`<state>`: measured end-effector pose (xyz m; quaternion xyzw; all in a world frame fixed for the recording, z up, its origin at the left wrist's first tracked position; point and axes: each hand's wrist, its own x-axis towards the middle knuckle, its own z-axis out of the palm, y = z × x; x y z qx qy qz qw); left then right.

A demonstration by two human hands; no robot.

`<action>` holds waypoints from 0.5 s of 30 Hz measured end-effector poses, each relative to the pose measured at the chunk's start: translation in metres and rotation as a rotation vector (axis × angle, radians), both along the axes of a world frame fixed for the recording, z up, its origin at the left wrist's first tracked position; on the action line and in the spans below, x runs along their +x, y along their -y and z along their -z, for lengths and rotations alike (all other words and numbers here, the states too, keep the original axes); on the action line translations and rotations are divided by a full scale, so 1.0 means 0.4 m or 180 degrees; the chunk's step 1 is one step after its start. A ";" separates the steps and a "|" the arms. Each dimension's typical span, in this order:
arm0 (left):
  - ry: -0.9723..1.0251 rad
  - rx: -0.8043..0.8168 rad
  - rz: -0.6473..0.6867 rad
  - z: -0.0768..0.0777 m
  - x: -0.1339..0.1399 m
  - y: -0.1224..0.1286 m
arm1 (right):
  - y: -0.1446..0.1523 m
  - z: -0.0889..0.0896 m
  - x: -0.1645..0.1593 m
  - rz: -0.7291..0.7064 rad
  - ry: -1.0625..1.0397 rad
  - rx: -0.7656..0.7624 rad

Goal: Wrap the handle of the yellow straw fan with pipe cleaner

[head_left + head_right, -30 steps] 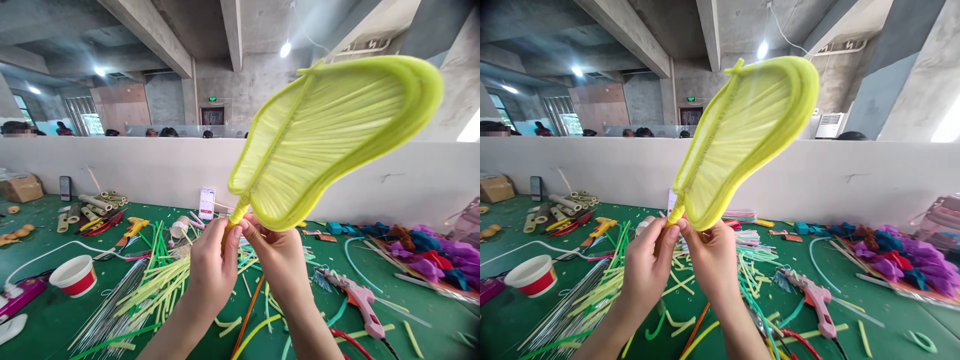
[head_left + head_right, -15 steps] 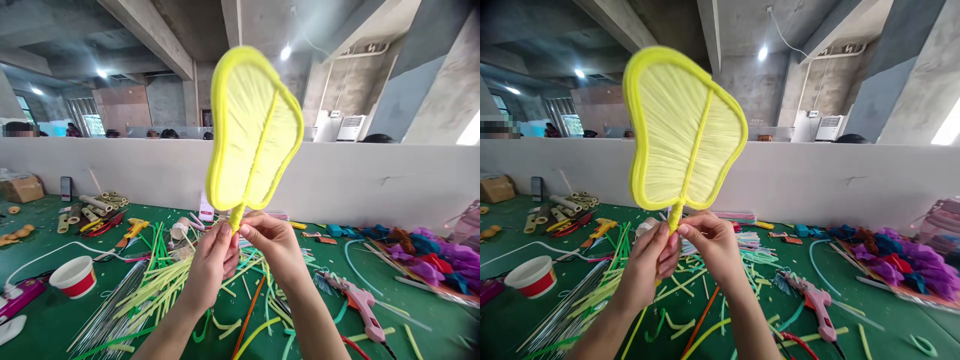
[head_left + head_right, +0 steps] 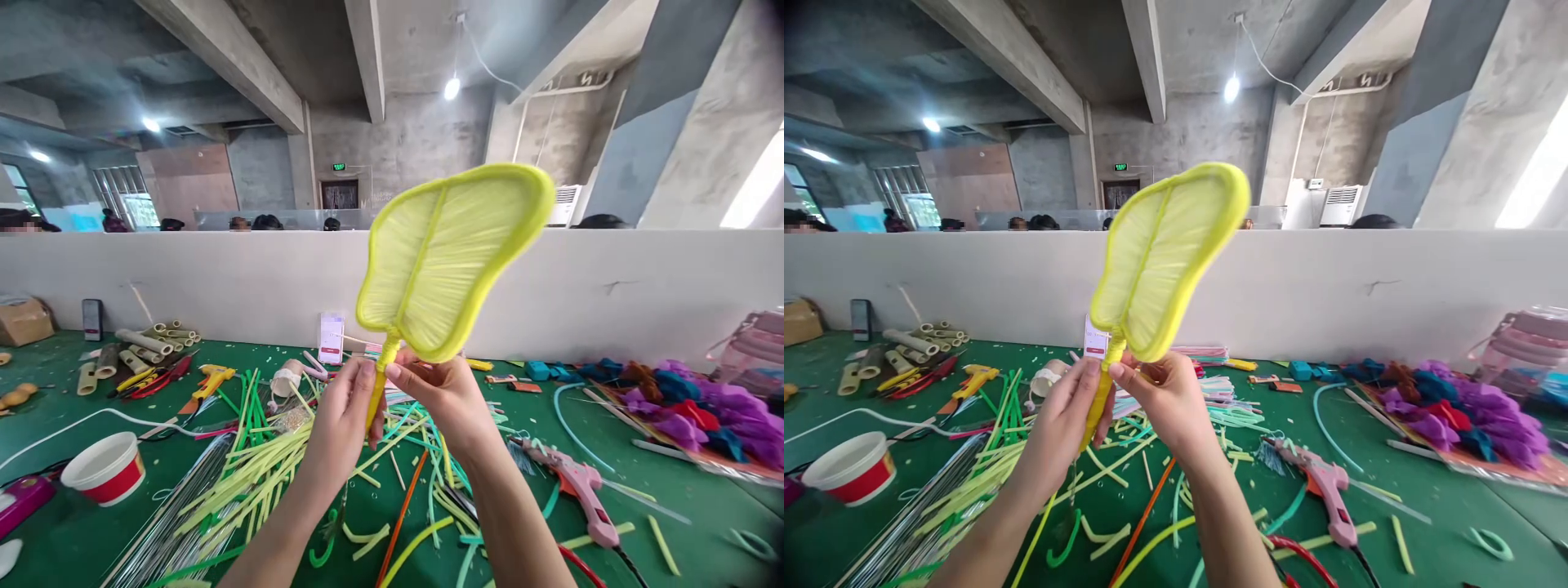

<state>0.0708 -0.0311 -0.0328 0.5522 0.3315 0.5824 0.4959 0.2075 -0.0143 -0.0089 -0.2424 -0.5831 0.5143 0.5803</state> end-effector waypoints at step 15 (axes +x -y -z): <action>-0.0295 0.0848 -0.1316 0.005 0.000 0.011 | 0.042 0.003 -0.058 0.1536 0.0701 0.0411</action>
